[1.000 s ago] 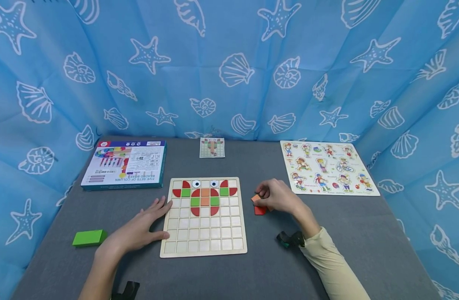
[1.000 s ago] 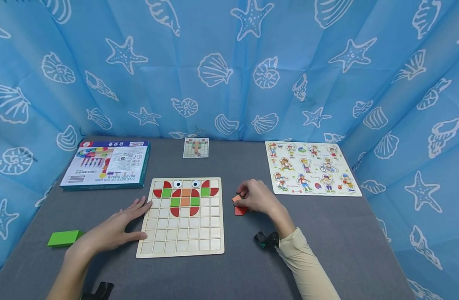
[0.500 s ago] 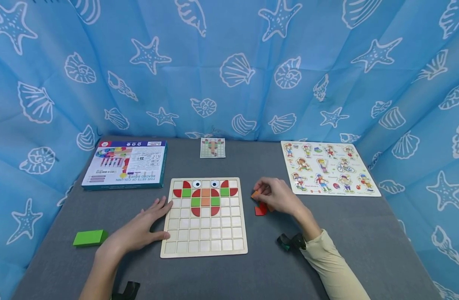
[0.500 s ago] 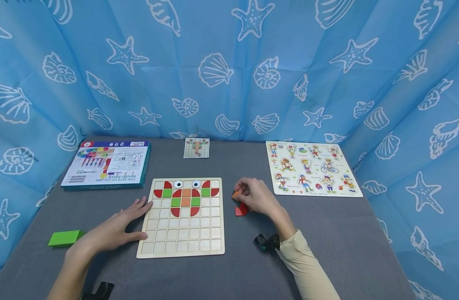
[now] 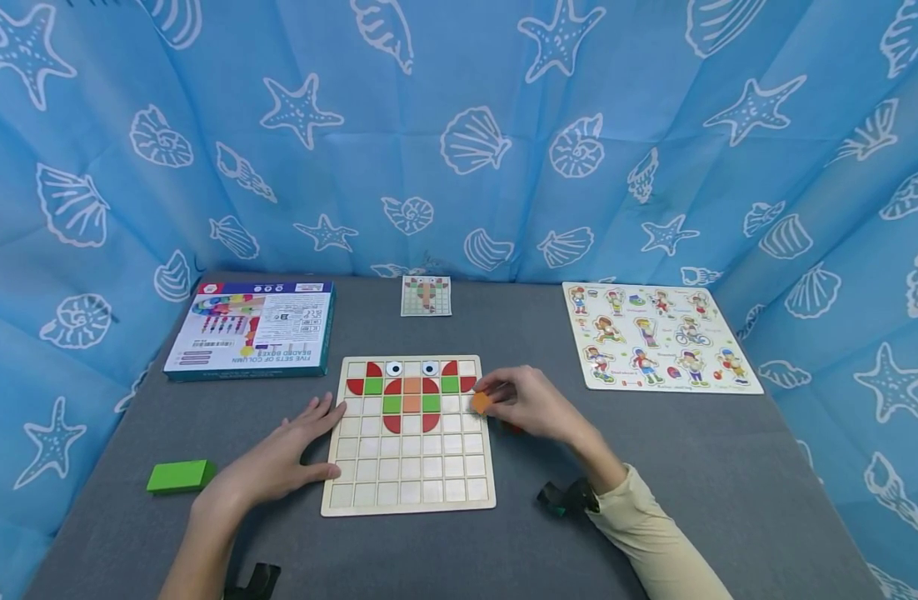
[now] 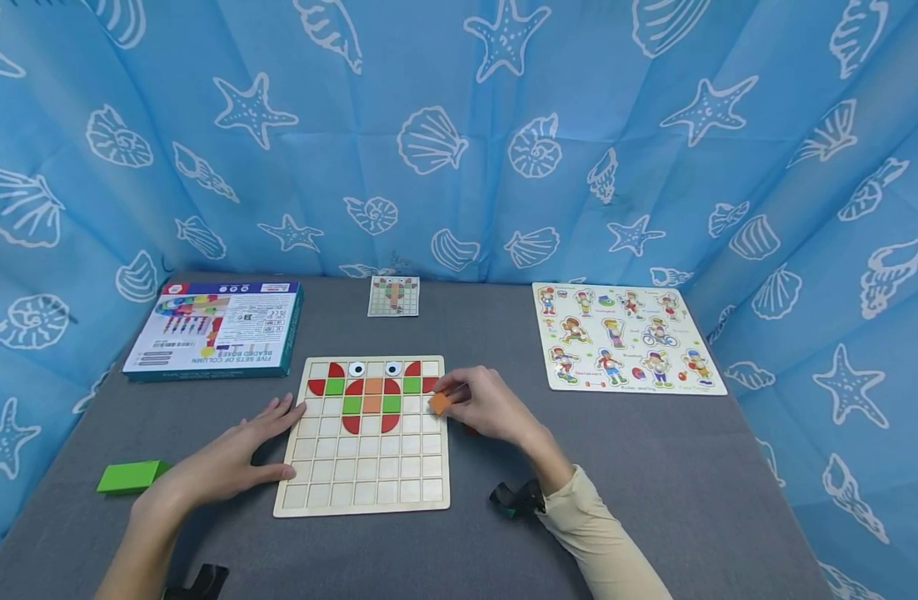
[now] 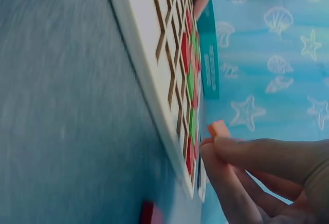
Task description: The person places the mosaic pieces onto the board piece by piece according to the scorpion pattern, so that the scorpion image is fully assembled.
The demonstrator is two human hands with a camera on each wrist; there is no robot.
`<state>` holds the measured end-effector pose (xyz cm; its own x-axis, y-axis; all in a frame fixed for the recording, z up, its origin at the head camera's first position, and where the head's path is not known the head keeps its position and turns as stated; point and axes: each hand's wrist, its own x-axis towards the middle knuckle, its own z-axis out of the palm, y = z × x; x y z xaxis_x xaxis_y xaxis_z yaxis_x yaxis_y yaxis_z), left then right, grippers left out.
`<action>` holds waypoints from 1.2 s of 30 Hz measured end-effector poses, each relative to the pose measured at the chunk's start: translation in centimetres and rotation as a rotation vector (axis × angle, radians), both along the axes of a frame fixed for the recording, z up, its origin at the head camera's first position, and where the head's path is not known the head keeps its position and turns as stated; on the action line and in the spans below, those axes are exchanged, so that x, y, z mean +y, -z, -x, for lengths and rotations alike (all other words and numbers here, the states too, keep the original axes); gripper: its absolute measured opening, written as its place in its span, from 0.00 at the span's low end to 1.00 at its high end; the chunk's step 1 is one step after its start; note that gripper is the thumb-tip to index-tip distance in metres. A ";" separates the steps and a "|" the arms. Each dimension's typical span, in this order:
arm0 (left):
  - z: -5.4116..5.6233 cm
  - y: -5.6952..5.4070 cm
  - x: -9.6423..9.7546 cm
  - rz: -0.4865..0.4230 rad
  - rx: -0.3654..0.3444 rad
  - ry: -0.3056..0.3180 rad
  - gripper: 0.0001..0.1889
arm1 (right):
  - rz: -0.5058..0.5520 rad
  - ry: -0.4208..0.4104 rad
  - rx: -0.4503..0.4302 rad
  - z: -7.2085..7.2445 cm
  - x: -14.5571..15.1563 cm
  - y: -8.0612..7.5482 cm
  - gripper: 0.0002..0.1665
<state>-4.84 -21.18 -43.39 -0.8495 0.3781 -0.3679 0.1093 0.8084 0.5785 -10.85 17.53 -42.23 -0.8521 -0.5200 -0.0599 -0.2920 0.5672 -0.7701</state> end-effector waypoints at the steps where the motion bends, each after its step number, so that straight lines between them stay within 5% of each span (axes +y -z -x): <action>1: 0.0 0.0 0.0 0.001 0.000 0.000 0.51 | 0.004 -0.011 -0.002 -0.1 -0.3 0.0 0.16; 16: -0.1 0.1 -0.1 -0.004 -0.001 -0.002 0.51 | -0.027 -0.169 0.056 -1.2 -6.3 0.5 0.13; 36: 0.0 0.2 -0.1 -0.003 0.005 -0.005 0.51 | -0.101 -0.159 0.082 -0.9 -8.7 0.7 0.14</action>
